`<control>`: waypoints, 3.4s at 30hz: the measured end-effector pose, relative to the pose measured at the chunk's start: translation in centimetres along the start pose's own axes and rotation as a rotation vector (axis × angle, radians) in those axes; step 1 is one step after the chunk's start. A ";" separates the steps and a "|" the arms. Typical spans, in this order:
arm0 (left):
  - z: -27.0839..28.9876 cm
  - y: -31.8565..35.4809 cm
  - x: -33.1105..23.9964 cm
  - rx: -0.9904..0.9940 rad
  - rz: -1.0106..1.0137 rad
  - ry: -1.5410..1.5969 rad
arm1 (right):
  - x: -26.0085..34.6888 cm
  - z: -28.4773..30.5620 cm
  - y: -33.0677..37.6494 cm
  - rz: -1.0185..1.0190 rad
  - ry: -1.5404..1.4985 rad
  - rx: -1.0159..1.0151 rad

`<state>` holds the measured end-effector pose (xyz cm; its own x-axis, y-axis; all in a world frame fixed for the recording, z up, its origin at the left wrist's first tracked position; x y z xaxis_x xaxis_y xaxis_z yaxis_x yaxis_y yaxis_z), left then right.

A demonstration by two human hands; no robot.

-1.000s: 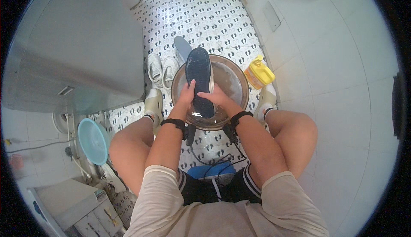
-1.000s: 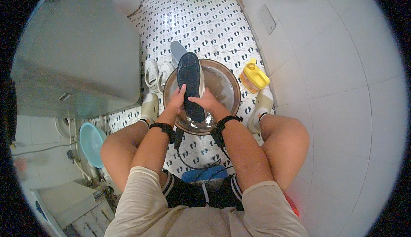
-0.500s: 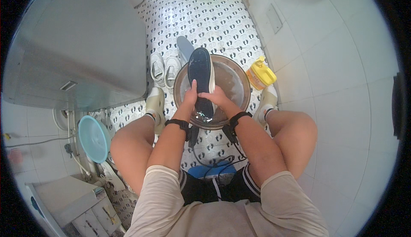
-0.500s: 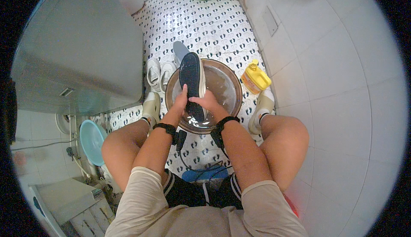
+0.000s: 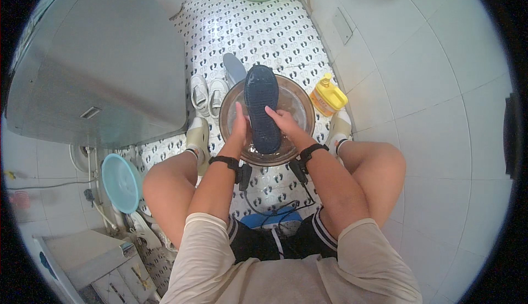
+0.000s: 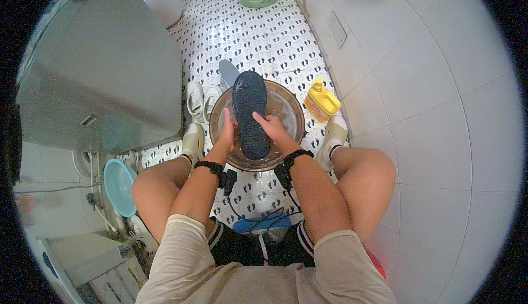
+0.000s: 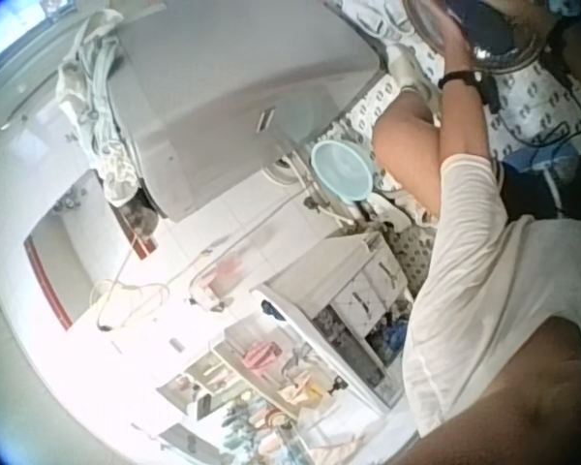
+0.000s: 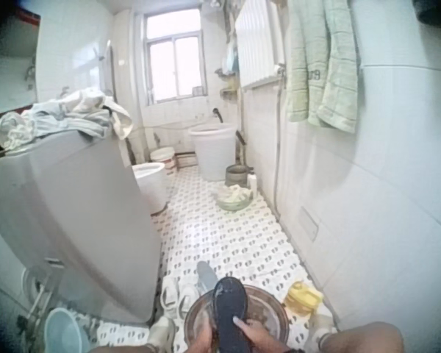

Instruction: The person cleans a shoe by dipping it into a bowl of water, scrubbing the sole and sides, and then applying cleaner with a blue brush while holding the shoe over the bowl.

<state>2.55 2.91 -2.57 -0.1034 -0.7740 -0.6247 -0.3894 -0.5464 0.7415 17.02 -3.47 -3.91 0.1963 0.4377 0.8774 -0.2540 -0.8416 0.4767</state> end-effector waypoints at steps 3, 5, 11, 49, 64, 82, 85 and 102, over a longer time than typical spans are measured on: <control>2.8 -2.9 1.6 -0.119 0.080 -0.004 | 1.3 -1.3 0.9 0.014 -0.064 -0.018; 1.9 -3.0 2.0 -0.114 0.055 0.047 | 2.0 -1.1 1.7 0.041 0.069 -0.113; 4.0 -6.7 3.4 -0.166 -0.043 -0.015 | 0.9 -2.9 0.5 -0.029 -0.200 -0.153; 0.3 -3.3 1.8 -0.398 -0.267 -0.459 | -1.2 0.9 -1.6 0.054 0.023 -0.305; 0.7 -3.0 1.0 -0.137 -0.224 -0.355 | 0.6 -1.0 0.8 0.119 -0.115 -0.110; 1.7 -1.1 -0.9 -0.391 -0.453 -0.670 | -0.7 1.9 0.3 0.091 0.076 -0.243; 2.2 -0.1 -1.0 -0.411 -0.407 -0.676 | 1.4 0.2 2.2 0.077 0.335 -0.221; 3.6 -2.8 0.0 -0.506 -0.364 -1.047 | -0.2 -0.4 1.0 -0.001 0.654 -0.175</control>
<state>0.37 5.57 -5.59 -0.8417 -0.0452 -0.5381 -0.1726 -0.9217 0.3475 16.33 -4.23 -3.54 -0.4026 0.5864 0.7029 -0.4145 -0.8014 0.4312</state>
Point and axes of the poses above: each hand's wrist, its own y-axis away from the middle knuckle, its own z-axis out of the back of the hand, x = y × z, the point moved 4 cm from there along -y, towards the middle knuckle, and after that the axes turned 5 degrees about z, right-handed, at the moved point
